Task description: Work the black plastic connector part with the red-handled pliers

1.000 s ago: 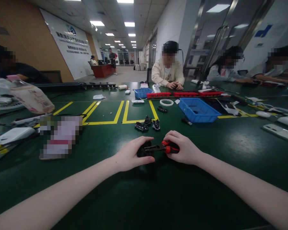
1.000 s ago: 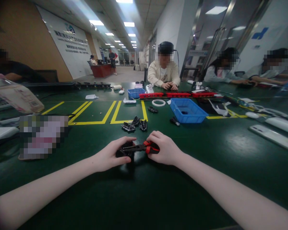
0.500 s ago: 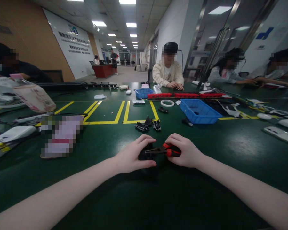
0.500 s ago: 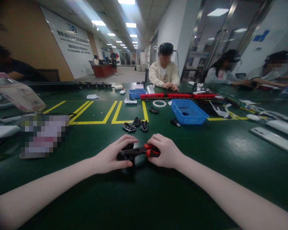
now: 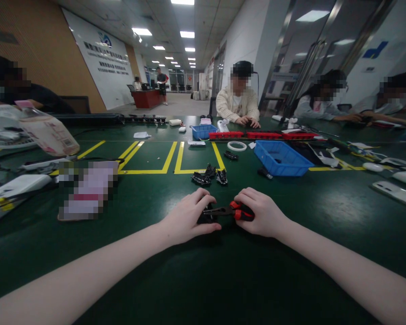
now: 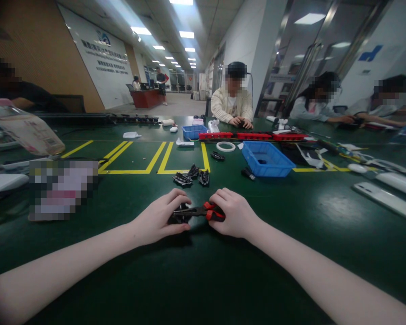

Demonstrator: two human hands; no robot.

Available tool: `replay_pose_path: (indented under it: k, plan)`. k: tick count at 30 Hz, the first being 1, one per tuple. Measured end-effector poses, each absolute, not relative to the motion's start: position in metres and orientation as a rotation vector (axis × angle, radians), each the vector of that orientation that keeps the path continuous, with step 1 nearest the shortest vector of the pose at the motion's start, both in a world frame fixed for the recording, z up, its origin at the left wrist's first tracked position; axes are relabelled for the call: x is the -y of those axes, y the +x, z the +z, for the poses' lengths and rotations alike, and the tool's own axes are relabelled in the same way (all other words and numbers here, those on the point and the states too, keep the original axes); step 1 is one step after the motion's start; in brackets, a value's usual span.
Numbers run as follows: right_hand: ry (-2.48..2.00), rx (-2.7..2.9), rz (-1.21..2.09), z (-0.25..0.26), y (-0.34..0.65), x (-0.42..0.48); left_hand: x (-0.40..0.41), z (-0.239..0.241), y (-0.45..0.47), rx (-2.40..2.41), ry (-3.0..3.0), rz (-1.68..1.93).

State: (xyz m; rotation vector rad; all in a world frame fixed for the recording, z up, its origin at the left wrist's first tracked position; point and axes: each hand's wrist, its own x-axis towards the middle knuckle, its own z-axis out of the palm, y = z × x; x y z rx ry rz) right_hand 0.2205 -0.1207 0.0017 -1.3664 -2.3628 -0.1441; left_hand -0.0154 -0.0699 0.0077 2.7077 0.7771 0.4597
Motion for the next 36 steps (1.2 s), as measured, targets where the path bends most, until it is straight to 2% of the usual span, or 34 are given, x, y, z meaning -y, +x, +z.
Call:
replay_pose_path:
  k: [7, 13, 22, 36]
  plan:
    - [-1.346, 2.388, -0.251, 0.003, 0.221, 0.118, 0.065, 0.003, -0.016, -0.866, 2.948, 0.608]
    - [-1.341, 2.434, -0.317, 0.001, 0.222, 0.118, 0.067, 0.006, -0.015, -0.888, 3.056, 0.515]
    - [-1.515, 2.277, -0.291, 0.006, 0.231, 0.114, 0.062, 0.006, -0.017, -0.907, 2.808, 0.458]
    - [-1.474, 2.268, -0.274, 0.007, 0.229, 0.118, 0.060, 0.007, -0.018, -0.894, 2.751, 0.314]
